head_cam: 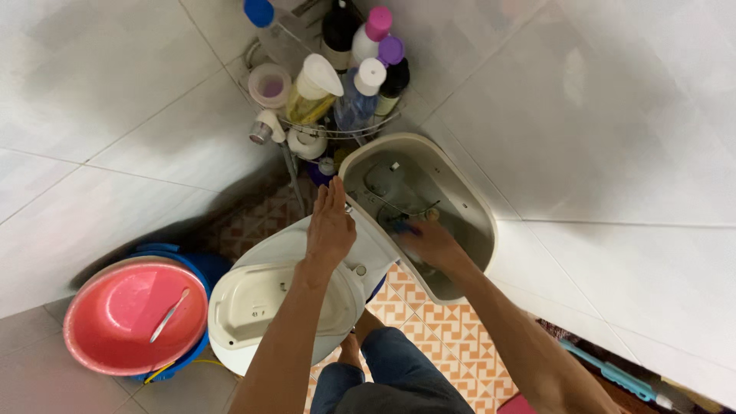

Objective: The person scrubs the inside of a toilet tank with a blue sponge, replaces the tank lid, and rinses their hands under a faucet.

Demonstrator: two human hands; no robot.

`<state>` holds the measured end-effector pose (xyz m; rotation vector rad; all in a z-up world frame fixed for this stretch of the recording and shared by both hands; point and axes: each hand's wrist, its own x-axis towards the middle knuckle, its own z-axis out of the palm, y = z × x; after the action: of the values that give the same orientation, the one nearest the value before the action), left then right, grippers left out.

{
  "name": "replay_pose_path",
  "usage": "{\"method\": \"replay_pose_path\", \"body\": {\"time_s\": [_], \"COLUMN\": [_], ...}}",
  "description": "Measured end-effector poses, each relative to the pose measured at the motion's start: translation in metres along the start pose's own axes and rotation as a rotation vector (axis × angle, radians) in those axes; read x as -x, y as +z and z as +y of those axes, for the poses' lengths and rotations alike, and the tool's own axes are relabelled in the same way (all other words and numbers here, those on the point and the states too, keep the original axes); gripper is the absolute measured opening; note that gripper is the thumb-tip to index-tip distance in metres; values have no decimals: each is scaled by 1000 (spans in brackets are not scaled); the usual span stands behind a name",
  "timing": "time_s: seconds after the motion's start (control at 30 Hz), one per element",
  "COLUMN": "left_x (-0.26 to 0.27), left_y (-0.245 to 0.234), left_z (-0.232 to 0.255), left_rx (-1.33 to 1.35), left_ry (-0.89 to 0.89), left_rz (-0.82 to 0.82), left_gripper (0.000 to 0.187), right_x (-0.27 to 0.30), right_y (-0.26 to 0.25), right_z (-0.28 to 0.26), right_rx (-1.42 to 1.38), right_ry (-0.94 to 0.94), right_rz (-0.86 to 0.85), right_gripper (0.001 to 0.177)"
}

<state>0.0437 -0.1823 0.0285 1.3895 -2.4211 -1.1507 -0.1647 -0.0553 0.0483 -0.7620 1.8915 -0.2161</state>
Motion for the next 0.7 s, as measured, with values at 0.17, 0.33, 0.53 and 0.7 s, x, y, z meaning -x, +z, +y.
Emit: {"method": "replay_pose_path", "body": {"time_s": [0.17, 0.33, 0.53, 0.7], "left_x": [4, 4, -2, -6], "left_y": [-6, -7, -7, -9], "left_z": [4, 5, -3, -4], "left_rx": [-4, -5, -37, -70], "left_ry": [25, 15, 29, -3], "left_rz": [-40, -43, -37, -5], "left_gripper": [88, 89, 86, 74], "right_x": [19, -31, -21, -68], "right_y": [9, 17, -3, -1], "right_z": [-23, -83, -65, -90], "right_rx": [145, 204, 166, -53], "right_ry": [-122, -227, -292, -163], "right_rz": [225, 182, 161, 225], "right_gripper": [40, 31, 31, 36]}}
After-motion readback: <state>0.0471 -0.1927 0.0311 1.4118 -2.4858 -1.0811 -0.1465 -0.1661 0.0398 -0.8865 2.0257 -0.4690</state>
